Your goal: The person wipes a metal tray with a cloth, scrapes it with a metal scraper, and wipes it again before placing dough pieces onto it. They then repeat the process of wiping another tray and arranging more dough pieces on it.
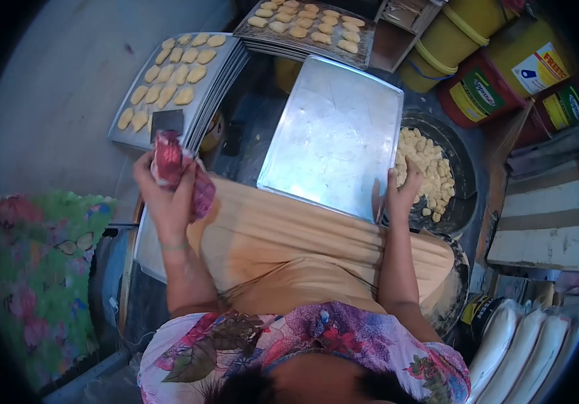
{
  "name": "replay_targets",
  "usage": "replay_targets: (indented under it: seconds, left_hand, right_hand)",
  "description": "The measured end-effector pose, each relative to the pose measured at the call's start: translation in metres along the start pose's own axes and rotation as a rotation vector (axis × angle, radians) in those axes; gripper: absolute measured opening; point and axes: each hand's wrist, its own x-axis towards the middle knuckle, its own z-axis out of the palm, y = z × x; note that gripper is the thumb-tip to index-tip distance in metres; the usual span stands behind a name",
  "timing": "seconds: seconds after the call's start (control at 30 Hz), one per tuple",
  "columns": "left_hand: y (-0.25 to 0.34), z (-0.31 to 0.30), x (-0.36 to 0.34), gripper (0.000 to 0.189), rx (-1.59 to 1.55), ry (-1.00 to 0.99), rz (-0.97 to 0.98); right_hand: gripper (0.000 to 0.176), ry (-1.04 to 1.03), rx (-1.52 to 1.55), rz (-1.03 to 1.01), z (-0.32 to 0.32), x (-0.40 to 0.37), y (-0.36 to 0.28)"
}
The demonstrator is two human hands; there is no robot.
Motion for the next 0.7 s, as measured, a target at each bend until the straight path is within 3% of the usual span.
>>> replay_targets:
  seconds: [0.07,0.17,0.27,0.4,0.47,0.53,0.57,0.6,0.67,0.7]
  left_hand:
    - [0.015,-0.033,-0.014,0.065,0.358,-0.051,0.04]
    - [-0.007,-0.056,-0.025,0.071,0.466,-0.614,0.26]
    - [-0.052,-0.046,-0.004,0.071,0.252,-0.628,0.115]
    - [-0.171,-0.023,0.084,0.071,0.376,0.079,-0.055]
    - [-0.219,-0.019,0.124,0.072,0.591,0.306,-0.172]
    - [-0.261,-0.023,0.154,0.071,0.505,0.312,-0.273]
    - [-0.306,-0.033,0.178,0.06,0.187,0.155,-0.38]
    - [-0.333,-0.032,0.189,0.045,-0.075,0.14,-0.342]
    - [-0.288,-0.025,0.18,0.033,-0.292,0.178,-0.589]
    - [-0.288,-0.024,0.181,0.032,-0.287,0.156,-0.593]
  right_hand:
    - [0.05,-0.044,0.145,-0.128,0.003,0.0,-0.034]
    - [0.048,-0.19,0.325,-0.284,0.017,-0.018,-0.093]
    - [0.048,-0.492,0.359,-0.416,0.037,-0.049,-0.139]
    - [0.047,-0.679,0.375,-0.487,0.048,-0.073,-0.151]
    - [0.047,-0.686,0.38,-0.489,0.041,-0.076,-0.15]
    - [0.046,-0.652,0.348,-0.423,0.033,-0.071,-0.142]
    - [0.045,-0.63,0.328,-0.391,0.029,-0.068,-0.137]
    - [0.045,-0.606,0.327,-0.36,0.026,-0.065,-0.131]
    - [0.045,-0.563,0.332,-0.299,0.022,-0.063,-0.12]
    - [0.045,-0.559,0.331,-0.278,0.019,-0.062,-0.118]
